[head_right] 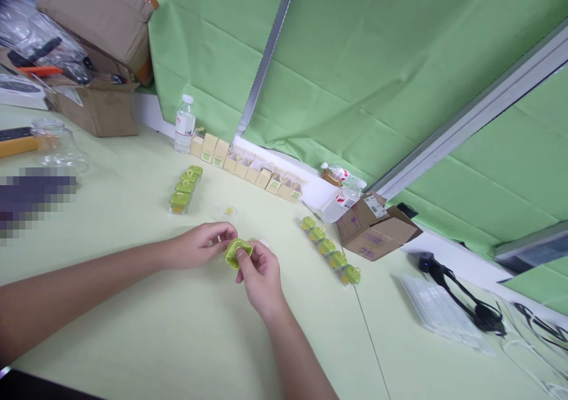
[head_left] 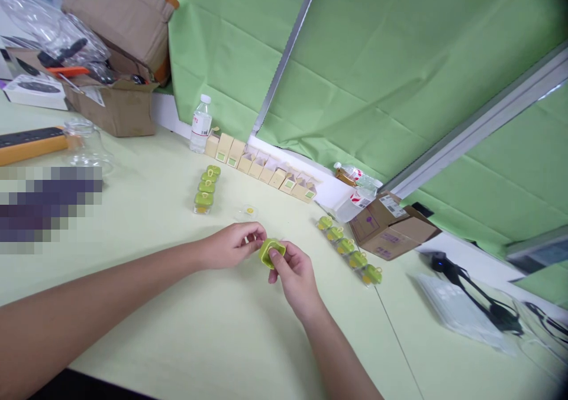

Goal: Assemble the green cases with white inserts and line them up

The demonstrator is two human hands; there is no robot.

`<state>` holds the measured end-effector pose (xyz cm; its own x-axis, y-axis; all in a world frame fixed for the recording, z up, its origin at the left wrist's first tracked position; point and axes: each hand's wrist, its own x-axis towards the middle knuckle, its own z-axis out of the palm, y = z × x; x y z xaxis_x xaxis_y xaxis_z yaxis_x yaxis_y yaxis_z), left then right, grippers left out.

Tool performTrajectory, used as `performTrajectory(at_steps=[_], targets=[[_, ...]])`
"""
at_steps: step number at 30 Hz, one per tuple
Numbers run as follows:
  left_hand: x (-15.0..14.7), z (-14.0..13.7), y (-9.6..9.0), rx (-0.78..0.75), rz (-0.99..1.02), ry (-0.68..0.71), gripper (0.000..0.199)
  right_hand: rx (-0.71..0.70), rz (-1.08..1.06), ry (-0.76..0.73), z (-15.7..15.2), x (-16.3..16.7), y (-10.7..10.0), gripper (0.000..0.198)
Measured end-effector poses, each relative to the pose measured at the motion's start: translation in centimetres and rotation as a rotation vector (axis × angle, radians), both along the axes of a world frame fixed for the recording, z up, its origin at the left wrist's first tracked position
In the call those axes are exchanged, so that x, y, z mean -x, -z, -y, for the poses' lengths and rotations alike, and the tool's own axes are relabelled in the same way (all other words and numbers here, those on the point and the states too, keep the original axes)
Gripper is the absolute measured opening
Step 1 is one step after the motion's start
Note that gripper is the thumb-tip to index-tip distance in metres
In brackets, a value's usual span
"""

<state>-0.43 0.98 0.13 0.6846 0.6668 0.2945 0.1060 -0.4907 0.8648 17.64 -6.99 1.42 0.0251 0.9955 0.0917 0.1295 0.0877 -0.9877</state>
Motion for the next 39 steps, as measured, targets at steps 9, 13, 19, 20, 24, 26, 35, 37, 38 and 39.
performTrajectory(at_steps=[9,13,19,20,24,26,35,37,38,39], targets=[[-0.6,2.0,-0.7,-0.366,0.001,0.079,0.065,-0.043,0.136,-0.041,0.1,0.6,1.0,0.018],[-1.1,1.8,-0.1,-0.396,0.014,0.081,0.048,-0.031,0.285,-0.072,0.4,0.1,0.2,0.021],[-0.1,0.8,0.0,-0.303,-0.135,-0.137,0.036,-0.205,0.596,0.367,-1.2,-3.8,0.3,0.046],[0.0,0.7,-0.1,-0.28,-0.158,-0.152,0.032,-0.227,0.682,0.406,-1.6,-4.4,0.8,0.053],[0.0,0.5,-0.3,-0.249,-0.19,-0.171,0.024,-0.197,0.89,0.288,-2.7,-5.6,2.9,0.04],[-0.1,0.3,-0.3,-0.262,-0.164,-0.172,0.025,-0.178,0.833,0.277,-2.8,-5.4,3.3,0.034],[-0.1,-0.3,0.4,-0.273,-0.134,-0.21,0.035,-0.069,0.174,0.144,-1.8,-2.6,1.3,0.038],[-0.1,-0.4,0.3,-0.274,-0.112,-0.221,0.038,-0.011,0.076,0.12,-1.4,-2.0,0.9,0.038],[-0.1,-0.4,0.3,-0.275,-0.107,-0.226,0.038,0.023,0.026,0.105,-1.3,-1.8,0.6,0.038],[-0.1,-0.4,0.2,-0.277,-0.108,-0.23,0.037,0.057,-0.024,0.088,-1.1,-1.7,0.4,0.038]])
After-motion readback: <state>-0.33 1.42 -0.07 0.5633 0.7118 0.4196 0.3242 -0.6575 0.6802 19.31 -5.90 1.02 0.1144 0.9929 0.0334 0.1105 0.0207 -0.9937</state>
